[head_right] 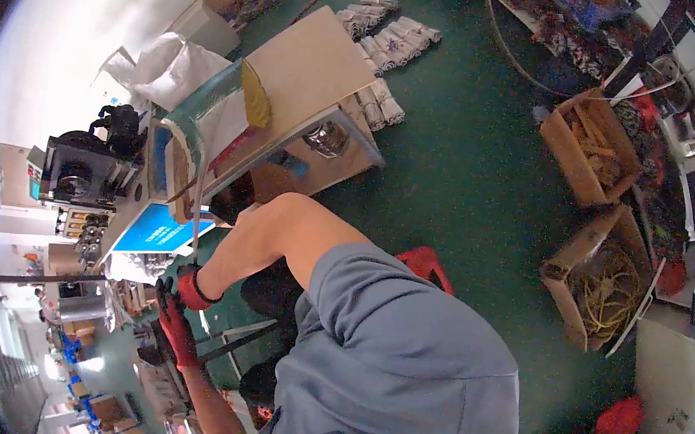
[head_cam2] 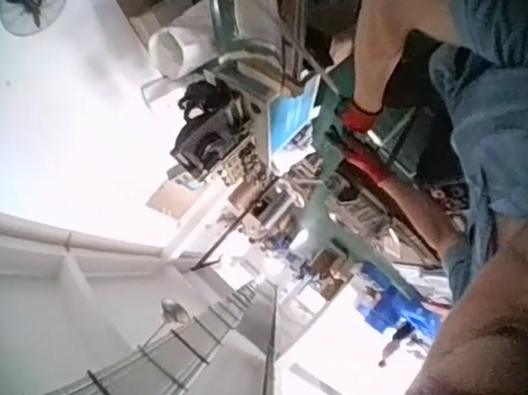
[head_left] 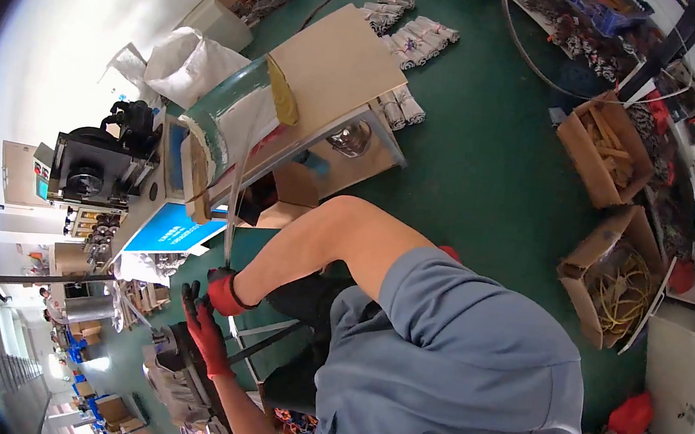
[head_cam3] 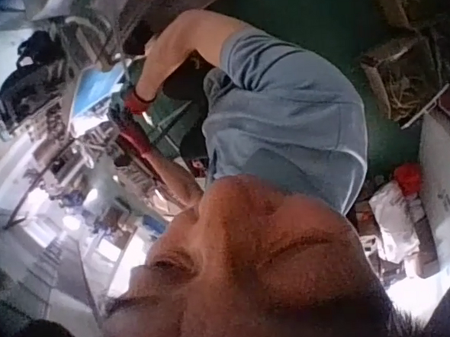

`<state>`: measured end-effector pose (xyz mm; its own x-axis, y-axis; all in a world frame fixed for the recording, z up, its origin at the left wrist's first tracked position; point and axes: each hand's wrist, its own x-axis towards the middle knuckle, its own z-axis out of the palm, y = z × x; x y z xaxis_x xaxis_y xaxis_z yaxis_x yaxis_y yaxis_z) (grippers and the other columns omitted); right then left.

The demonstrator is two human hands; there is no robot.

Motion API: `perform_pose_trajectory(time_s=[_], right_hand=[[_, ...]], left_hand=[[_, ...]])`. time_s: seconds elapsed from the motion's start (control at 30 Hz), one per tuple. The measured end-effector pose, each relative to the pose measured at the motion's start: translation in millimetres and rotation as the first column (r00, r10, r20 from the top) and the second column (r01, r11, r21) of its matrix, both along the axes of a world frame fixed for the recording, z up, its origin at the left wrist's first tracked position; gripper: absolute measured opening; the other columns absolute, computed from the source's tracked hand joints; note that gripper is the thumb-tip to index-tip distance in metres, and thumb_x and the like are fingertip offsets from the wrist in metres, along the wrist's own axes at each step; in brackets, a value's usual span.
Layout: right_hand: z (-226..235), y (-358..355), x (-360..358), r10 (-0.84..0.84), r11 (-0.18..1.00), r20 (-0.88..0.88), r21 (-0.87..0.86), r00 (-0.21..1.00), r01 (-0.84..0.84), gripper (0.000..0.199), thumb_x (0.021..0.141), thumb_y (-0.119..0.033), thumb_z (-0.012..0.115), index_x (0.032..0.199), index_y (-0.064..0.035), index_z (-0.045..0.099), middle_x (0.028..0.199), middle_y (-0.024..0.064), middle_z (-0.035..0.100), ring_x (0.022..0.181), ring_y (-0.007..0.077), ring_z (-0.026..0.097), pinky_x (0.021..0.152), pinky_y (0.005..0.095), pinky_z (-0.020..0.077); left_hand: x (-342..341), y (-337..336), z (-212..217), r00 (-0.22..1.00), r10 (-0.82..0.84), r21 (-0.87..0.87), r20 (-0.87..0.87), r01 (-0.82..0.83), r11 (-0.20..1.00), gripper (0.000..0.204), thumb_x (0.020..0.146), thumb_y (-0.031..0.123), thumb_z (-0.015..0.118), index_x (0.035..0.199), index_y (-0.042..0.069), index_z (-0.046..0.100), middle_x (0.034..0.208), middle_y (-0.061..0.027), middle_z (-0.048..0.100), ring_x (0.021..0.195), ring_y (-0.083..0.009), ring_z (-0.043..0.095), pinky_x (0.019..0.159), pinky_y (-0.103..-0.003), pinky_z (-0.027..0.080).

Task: Bending metal rods using a manual bending tool at a workbench.

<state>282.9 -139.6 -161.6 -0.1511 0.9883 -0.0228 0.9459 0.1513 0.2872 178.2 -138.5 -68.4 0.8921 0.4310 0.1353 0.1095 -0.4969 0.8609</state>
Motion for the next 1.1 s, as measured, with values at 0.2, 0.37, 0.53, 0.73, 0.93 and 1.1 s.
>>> perform_pose_trajectory(time_s=[0.2, 0.37, 0.53, 0.73, 0.93, 1.1], right_hand=[[20, 17, -32, 0.041, 0.986, 0.138, -0.167, 0.990, -0.018, 0.021, 0.086, -0.029, 0.053, 0.098, -0.0228, 0.069, 0.103, 0.0009, 0.068, 0.093, 0.0187, 0.063, 0.071, 0.0396, 0.0480], [11, 93, -58, 0.030, 0.820, 0.255, -0.560, 0.966, 0.123, 0.023, 0.086, -0.030, 0.052, 0.099, -0.0222, 0.069, 0.105, 0.0016, 0.068, 0.094, 0.0190, 0.063, 0.074, 0.0391, 0.0475], [11, 166, -80, 0.026, 0.512, 0.377, -0.800, 0.926, 0.312, 0.025, 0.086, -0.031, 0.052, 0.101, -0.0216, 0.069, 0.107, 0.0022, 0.068, 0.096, 0.0193, 0.063, 0.078, 0.0387, 0.0469], [24, 118, -87, 0.015, 0.685, 0.166, -0.721, 0.986, 0.110, 0.027, 0.086, -0.032, 0.051, 0.101, -0.0213, 0.070, 0.107, 0.0031, 0.068, 0.097, 0.0198, 0.063, 0.080, 0.0390, 0.0458], [63, 34, -44, 0.012, 0.931, -0.243, -0.351, 0.970, -0.100, 0.029, 0.086, -0.034, 0.049, 0.100, -0.0212, 0.071, 0.107, 0.0042, 0.069, 0.098, 0.0204, 0.064, 0.083, 0.0396, 0.0442], [86, 3, -30, 0.101, 0.990, -0.481, -0.034, 0.871, -0.134, 0.031, 0.086, -0.036, 0.048, 0.100, -0.0211, 0.072, 0.106, 0.0049, 0.069, 0.098, 0.0208, 0.064, 0.084, 0.0400, 0.0432]], left_hand=[[-43, 43, -42, 0.992, 0.113, -0.062, 0.055, -0.110, 0.992, 0.055, 0.102, 0.033, 0.036, 0.145, 0.001, 0.028, 0.143, -0.0182, 0.040, 0.127, -0.0269, 0.044, 0.106, -0.039, 0.034], [-51, 36, -53, 0.981, 0.097, -0.006, 0.171, -0.097, 0.995, 0.063, 0.100, 0.042, 0.037, 0.145, 0.000, 0.028, 0.145, -0.0156, 0.037, 0.131, -0.0251, 0.039, 0.108, -0.040, 0.030], [-49, 42, -63, 0.969, 0.150, -0.071, 0.195, -0.138, 0.988, 0.070, 0.097, 0.047, 0.040, 0.146, -0.001, 0.027, 0.148, -0.0153, 0.033, 0.134, -0.0271, 0.034, 0.111, -0.041, 0.027], [-90, 55, -80, 0.941, 0.245, -0.064, 0.235, -0.236, 0.970, 0.072, 0.097, 0.051, 0.036, 0.147, 0.001, 0.025, 0.149, -0.0152, 0.031, 0.135, -0.0265, 0.033, 0.111, -0.040, 0.027], [-80, 47, -74, 0.892, 0.381, -0.213, 0.243, -0.334, 0.918, 0.071, 0.096, 0.055, 0.037, 0.140, 0.000, 0.035, 0.135, -0.0133, 0.044, 0.121, -0.0251, 0.045, 0.101, -0.038, 0.037], [-74, 35, -70, 0.810, 0.542, -0.232, 0.225, -0.496, 0.837, 0.063, 0.094, 0.055, 0.038, 0.124, 0.001, 0.051, 0.106, -0.0066, 0.056, 0.088, -0.0185, 0.055, 0.074, -0.032, 0.046]])
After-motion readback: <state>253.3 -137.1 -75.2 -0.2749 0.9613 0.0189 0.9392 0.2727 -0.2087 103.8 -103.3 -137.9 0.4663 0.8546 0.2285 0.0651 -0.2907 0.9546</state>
